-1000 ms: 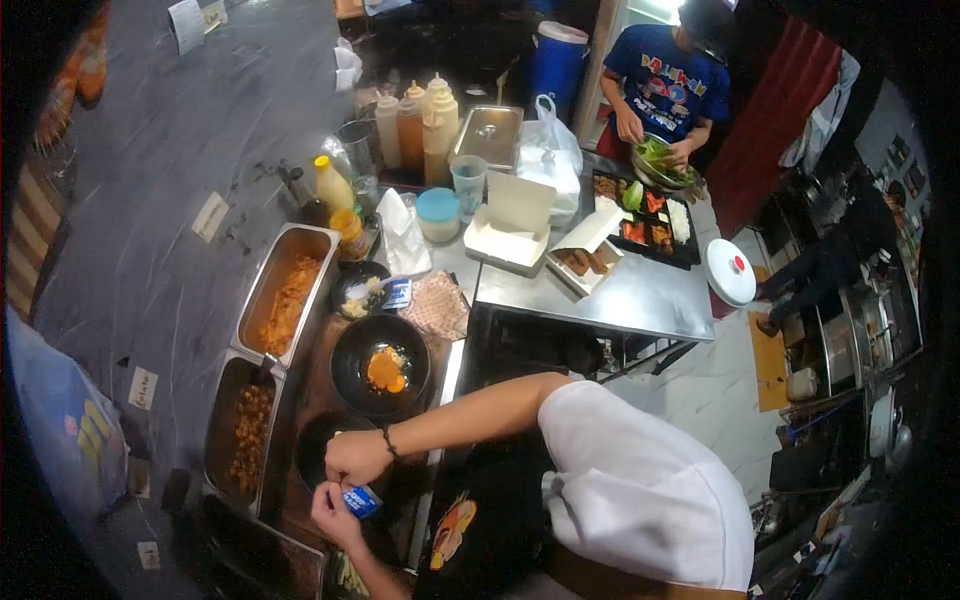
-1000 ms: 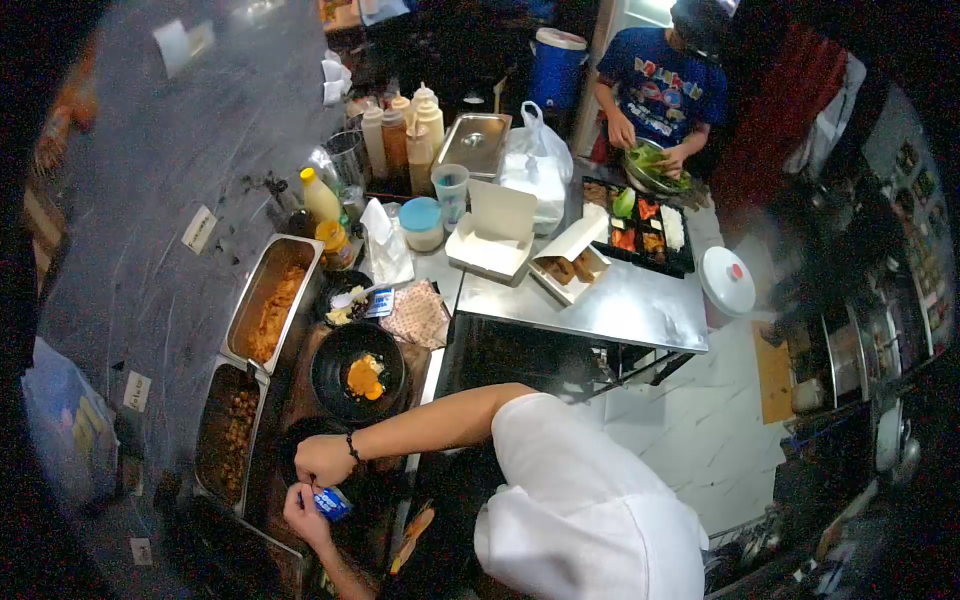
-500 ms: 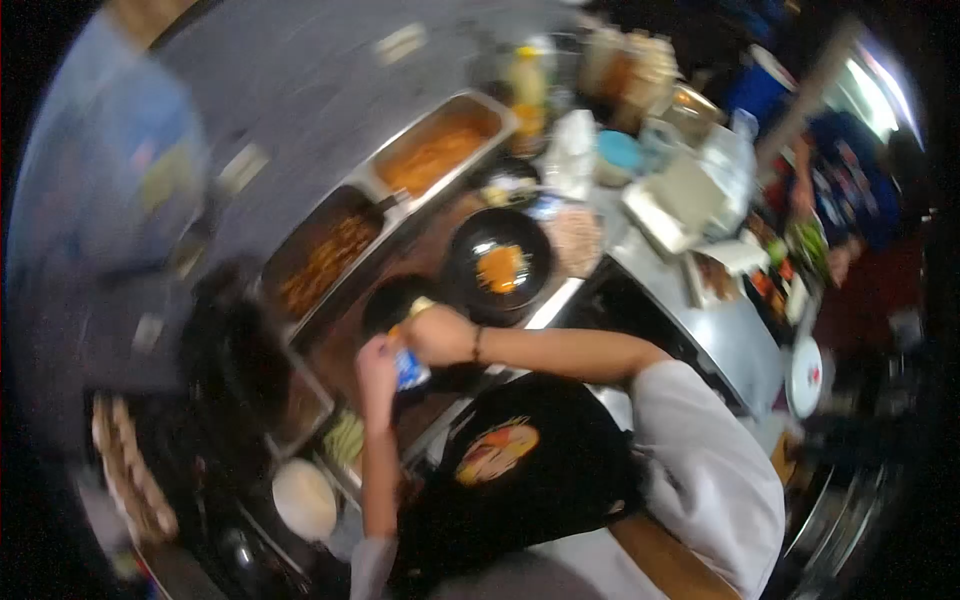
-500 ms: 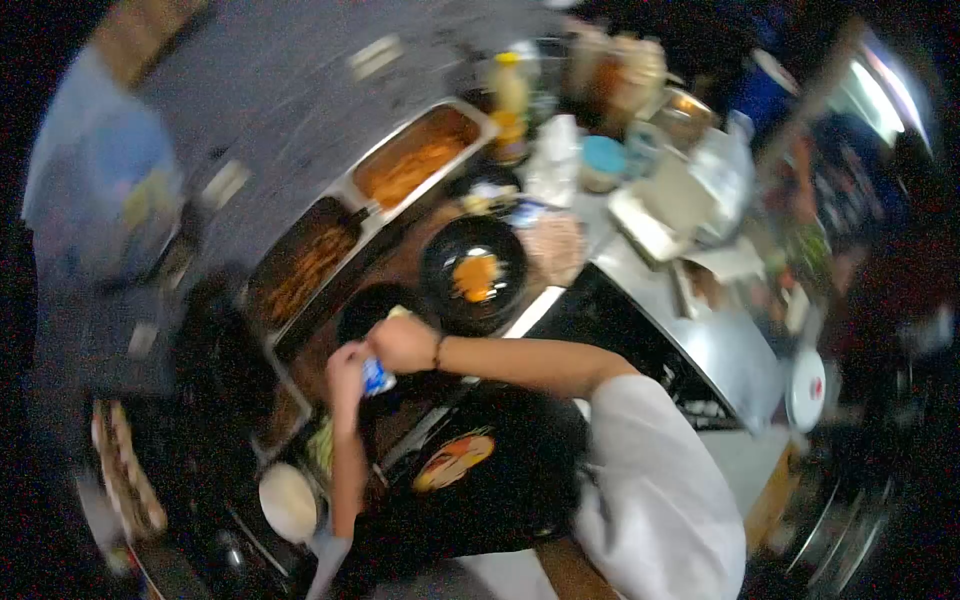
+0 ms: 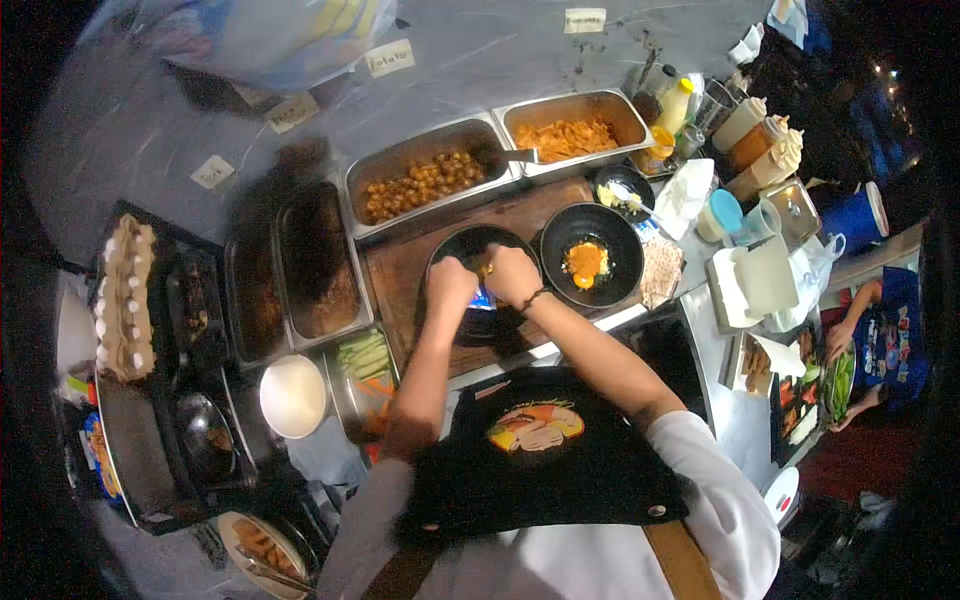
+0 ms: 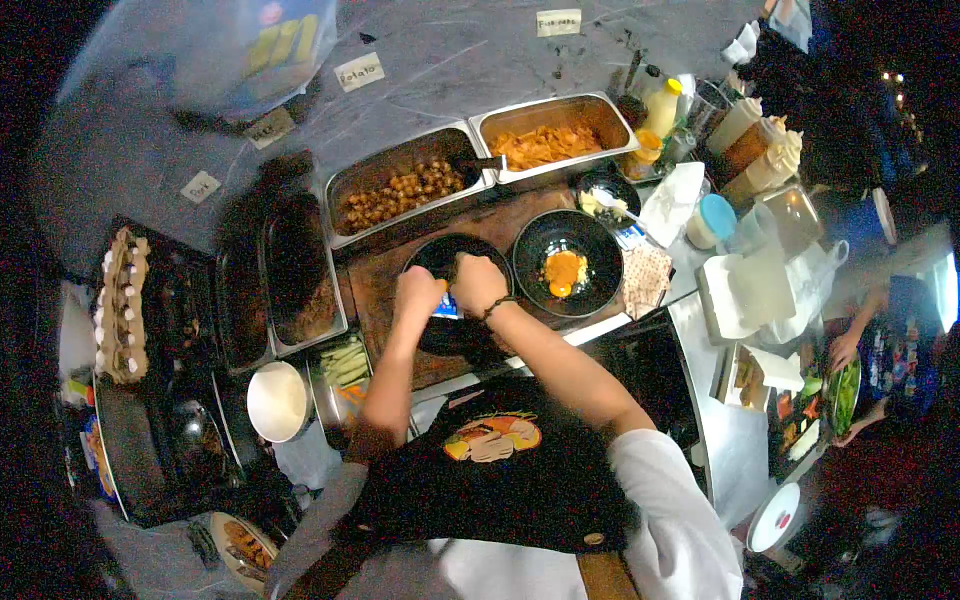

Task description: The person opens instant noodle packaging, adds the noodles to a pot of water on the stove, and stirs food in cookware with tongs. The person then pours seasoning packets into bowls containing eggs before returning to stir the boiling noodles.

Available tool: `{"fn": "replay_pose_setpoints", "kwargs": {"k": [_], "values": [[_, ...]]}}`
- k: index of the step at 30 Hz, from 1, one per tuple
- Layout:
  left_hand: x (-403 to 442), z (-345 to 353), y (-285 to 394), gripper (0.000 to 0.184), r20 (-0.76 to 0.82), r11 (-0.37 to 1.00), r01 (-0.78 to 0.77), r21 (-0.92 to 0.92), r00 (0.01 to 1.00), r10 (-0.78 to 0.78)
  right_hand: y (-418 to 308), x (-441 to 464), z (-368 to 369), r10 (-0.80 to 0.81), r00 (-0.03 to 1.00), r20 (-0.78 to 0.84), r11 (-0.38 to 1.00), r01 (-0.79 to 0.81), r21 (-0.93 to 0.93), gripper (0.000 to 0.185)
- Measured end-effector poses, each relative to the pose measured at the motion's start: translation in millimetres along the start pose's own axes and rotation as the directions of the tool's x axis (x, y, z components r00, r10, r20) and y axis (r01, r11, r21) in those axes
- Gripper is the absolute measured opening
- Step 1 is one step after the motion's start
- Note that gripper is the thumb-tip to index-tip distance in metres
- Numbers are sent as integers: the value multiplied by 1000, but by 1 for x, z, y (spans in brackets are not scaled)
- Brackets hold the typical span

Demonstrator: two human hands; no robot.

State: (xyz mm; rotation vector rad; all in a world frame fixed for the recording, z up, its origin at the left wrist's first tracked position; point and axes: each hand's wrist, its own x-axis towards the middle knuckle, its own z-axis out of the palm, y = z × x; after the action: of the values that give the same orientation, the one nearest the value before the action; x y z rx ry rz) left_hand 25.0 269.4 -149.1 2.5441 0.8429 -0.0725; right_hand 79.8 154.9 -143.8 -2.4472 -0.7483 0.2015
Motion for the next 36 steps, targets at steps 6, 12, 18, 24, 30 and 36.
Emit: {"fn": "replay_pose_setpoints", "kwargs": {"k": [6, 12, 18, 24, 30, 36], "values": [[30, 9, -30, 14, 124, 897, 24, -442, 992, 35, 22, 4, -37, 21, 882, 470, 711, -344, 613, 11], [23, 2, -18, 14, 112, 884, 52, -465, 994, 0, 23, -30, -58, -345, 902, 259, 806, 144, 574, 33], [14, -10, -3, 27, 150, 885, 98, -456, 988, -32, 25, -32, -47, -507, 855, 115, 860, 490, 145, 22], [-4, -37, -21, 28, 277, 772, 77, -631, 952, 132, 39, -1, -59, -376, 921, 99, 887, 327, 326, 13], [-13, -25, -35, 22, -103, 705, -282, -651, 953, 285, 37, 10, -55, -344, 914, 217, 851, 205, 483, 14], [-11, -23, -33, 23, -223, 724, -360, -589, 933, 283, 38, 11, -48, -295, 936, 192, 857, 171, 486, 16]]}}
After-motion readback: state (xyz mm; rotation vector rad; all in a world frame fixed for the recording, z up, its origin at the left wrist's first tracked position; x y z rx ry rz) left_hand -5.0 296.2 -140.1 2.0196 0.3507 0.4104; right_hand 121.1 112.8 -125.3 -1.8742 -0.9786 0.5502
